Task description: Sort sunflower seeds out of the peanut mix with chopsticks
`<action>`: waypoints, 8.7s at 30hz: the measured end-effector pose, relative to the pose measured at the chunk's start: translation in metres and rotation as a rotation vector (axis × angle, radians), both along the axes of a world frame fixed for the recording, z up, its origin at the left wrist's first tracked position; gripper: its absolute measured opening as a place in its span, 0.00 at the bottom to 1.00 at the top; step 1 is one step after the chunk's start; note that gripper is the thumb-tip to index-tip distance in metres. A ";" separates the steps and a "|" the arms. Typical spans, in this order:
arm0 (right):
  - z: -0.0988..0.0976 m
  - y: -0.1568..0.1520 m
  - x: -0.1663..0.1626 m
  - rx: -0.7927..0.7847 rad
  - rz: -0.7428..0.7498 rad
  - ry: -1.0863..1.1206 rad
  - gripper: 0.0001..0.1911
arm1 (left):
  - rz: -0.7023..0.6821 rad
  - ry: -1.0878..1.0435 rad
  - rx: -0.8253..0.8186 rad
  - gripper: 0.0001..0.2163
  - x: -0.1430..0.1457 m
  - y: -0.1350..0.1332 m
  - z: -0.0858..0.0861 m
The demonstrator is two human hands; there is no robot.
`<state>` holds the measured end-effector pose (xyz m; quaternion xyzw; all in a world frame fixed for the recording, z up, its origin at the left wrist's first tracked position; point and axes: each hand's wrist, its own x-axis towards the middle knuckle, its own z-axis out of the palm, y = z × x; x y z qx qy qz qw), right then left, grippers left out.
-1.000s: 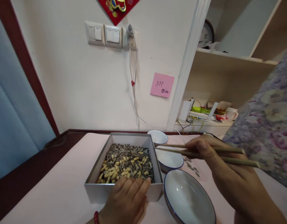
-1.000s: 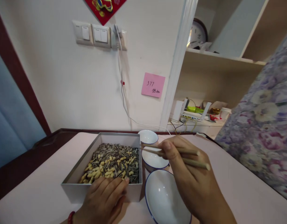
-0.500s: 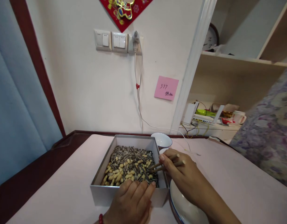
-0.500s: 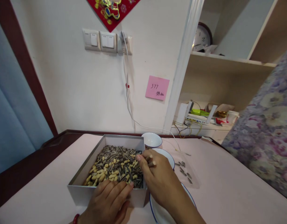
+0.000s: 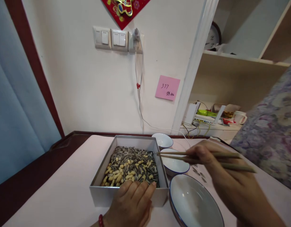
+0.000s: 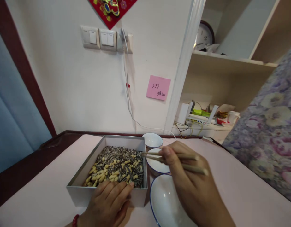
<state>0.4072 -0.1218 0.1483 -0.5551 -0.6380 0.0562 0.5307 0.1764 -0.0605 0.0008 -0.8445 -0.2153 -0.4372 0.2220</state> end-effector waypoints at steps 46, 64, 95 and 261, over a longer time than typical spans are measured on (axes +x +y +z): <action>-0.025 0.028 -0.028 -0.080 0.206 -0.011 0.21 | -0.002 -0.008 -0.002 0.14 0.001 -0.003 0.004; 0.004 -0.003 0.036 0.010 -0.316 -0.237 0.22 | 0.001 -0.020 0.005 0.14 0.001 0.003 -0.004; -0.049 0.054 -0.017 -0.198 0.205 0.159 0.26 | -0.005 0.014 0.005 0.14 0.000 -0.001 0.001; -0.058 0.065 -0.029 -0.248 0.158 -0.030 0.24 | -0.007 0.015 -0.012 0.14 0.000 -0.003 0.001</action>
